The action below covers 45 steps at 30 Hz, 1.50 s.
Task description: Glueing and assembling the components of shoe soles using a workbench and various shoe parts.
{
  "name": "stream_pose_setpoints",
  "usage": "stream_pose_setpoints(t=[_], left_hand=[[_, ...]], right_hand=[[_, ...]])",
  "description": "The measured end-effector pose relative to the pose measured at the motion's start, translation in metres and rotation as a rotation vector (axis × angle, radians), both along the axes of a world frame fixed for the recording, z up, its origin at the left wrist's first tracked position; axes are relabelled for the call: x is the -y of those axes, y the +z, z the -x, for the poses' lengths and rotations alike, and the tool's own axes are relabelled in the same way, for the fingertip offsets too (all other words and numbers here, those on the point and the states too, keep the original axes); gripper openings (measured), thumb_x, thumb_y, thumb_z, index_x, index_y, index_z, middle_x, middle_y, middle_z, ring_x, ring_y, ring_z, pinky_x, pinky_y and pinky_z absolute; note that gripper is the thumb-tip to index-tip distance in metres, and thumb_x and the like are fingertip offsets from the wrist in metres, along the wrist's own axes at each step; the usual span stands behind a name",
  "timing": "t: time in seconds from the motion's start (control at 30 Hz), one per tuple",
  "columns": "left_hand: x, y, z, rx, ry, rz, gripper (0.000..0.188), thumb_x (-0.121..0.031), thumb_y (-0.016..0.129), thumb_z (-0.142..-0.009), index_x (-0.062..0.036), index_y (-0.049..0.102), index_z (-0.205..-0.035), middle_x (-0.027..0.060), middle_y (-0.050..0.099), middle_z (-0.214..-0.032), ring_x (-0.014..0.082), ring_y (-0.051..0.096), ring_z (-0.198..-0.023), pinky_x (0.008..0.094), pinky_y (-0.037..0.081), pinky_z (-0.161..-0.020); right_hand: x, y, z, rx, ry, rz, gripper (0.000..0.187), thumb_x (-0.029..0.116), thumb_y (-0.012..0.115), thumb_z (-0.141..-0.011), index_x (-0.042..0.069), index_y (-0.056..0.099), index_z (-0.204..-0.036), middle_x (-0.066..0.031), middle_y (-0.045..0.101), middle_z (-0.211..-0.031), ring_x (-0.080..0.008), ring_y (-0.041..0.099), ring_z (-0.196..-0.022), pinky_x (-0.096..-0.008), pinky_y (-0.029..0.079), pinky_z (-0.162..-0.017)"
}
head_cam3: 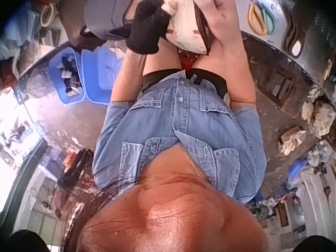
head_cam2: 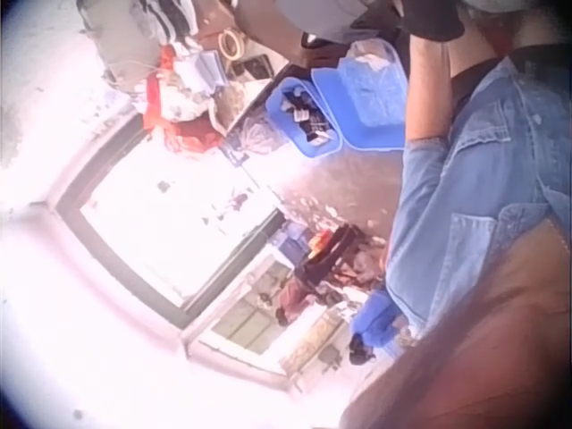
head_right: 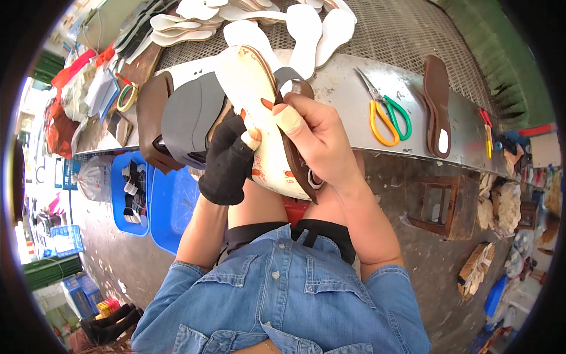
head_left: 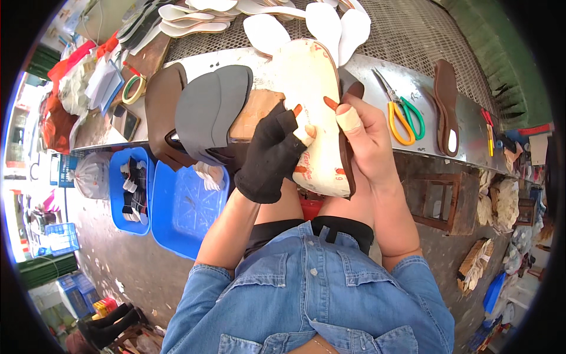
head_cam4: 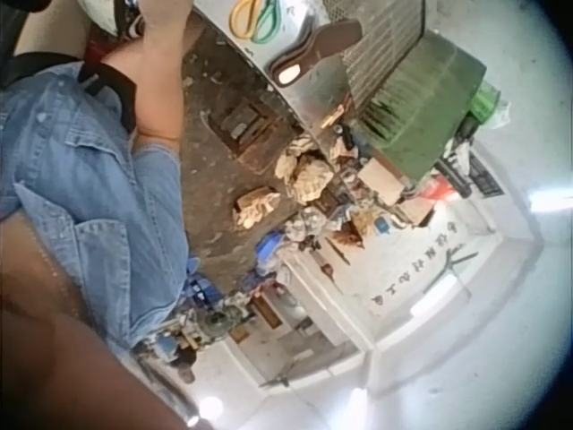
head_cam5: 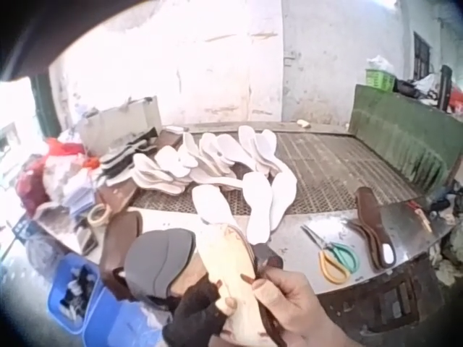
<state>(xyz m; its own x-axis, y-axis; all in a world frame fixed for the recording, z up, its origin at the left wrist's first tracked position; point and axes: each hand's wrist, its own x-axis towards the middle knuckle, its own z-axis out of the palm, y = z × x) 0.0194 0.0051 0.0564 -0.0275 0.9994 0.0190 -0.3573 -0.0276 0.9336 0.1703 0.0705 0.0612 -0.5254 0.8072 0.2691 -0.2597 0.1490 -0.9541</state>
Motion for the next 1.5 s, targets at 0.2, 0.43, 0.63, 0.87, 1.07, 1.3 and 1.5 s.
stream_pose_setpoints(t=[0.2,0.43,0.63,0.87,1.07,1.3,1.5], left_hand=[[-0.012,-0.008,0.006,0.152,0.067,-0.119,0.051,-0.008,0.058,-0.086,0.0008,0.04,-0.132,0.0066,0.056,-0.112,0.0123,0.052,-0.103,0.0268,0.041,-0.089],[-0.001,0.0,0.016,0.024,-0.141,-0.103,0.067,-0.007,0.061,-0.084,-0.0022,0.026,-0.141,0.0103,0.057,-0.119,0.013,0.05,-0.109,0.0274,0.039,-0.093],[-0.001,0.007,0.014,0.04,-0.253,-0.008,0.067,-0.004,0.06,-0.084,-0.0029,0.026,-0.142,0.01,0.057,-0.118,0.0119,0.05,-0.108,0.0266,0.04,-0.092],[-0.001,0.01,0.017,-0.109,-0.336,-0.009,0.066,-0.003,0.06,-0.082,-0.0029,0.029,-0.141,0.0088,0.054,-0.121,0.0128,0.048,-0.11,0.0273,0.038,-0.094],[-0.009,0.016,0.026,-0.353,-0.449,-0.115,0.066,-0.005,0.061,-0.082,-0.0007,0.03,-0.14,0.0094,0.053,-0.122,0.0143,0.047,-0.113,0.0287,0.036,-0.097],[-0.053,0.03,0.056,-0.673,-0.609,-0.197,0.051,-0.01,0.066,-0.08,0.0009,0.048,-0.126,0.0113,0.061,-0.114,0.0166,0.056,-0.106,0.0309,0.043,-0.093],[-0.051,0.076,0.03,-0.838,0.174,-0.576,0.034,-0.01,0.069,-0.073,-0.0019,0.061,-0.105,0.0157,0.063,-0.091,0.0255,0.063,-0.079,0.0309,0.048,-0.073]], right_hand=[[0.017,0.005,-0.001,-0.04,0.079,0.178,0.038,0.01,0.069,-0.077,-0.002,0.049,-0.107,-0.0035,0.055,-0.084,-0.0064,0.052,-0.068,-0.0225,0.042,-0.056],[-0.016,0.009,-0.016,-0.354,-0.13,-0.062,0.052,0.005,0.073,-0.073,0.001,0.049,-0.118,-0.0063,0.058,-0.089,-0.0097,0.057,-0.076,-0.0195,0.047,-0.065],[-0.033,0.046,-0.054,-0.231,-0.155,-0.318,0.014,-0.01,0.068,-0.072,-0.007,0.063,-0.085,-0.0121,0.06,-0.084,-0.0164,0.06,-0.069,-0.0255,0.051,-0.057],[-0.037,0.082,-0.062,0.035,-0.152,-0.396,0.014,-0.006,0.069,-0.075,-0.006,0.064,-0.088,-0.0074,0.062,-0.075,-0.0109,0.059,-0.064,-0.0218,0.048,-0.056],[-0.04,0.081,-0.062,0.092,-0.079,-0.262,0.013,-0.002,0.069,-0.076,-0.004,0.064,-0.087,-0.0047,0.063,-0.074,-0.0076,0.056,-0.062,-0.0197,0.043,-0.054],[-0.044,0.07,-0.063,0.016,0.239,-0.043,0.012,0.002,0.065,-0.081,0.001,0.059,-0.092,-0.0032,0.063,-0.087,-0.0048,0.056,-0.072,-0.0196,0.045,-0.054],[-0.035,0.044,-0.054,0.047,-0.153,-0.258,0.01,-0.001,0.056,-0.087,-0.001,0.054,-0.097,-0.0066,0.062,-0.096,-0.0095,0.058,-0.084,-0.0218,0.05,-0.068]])
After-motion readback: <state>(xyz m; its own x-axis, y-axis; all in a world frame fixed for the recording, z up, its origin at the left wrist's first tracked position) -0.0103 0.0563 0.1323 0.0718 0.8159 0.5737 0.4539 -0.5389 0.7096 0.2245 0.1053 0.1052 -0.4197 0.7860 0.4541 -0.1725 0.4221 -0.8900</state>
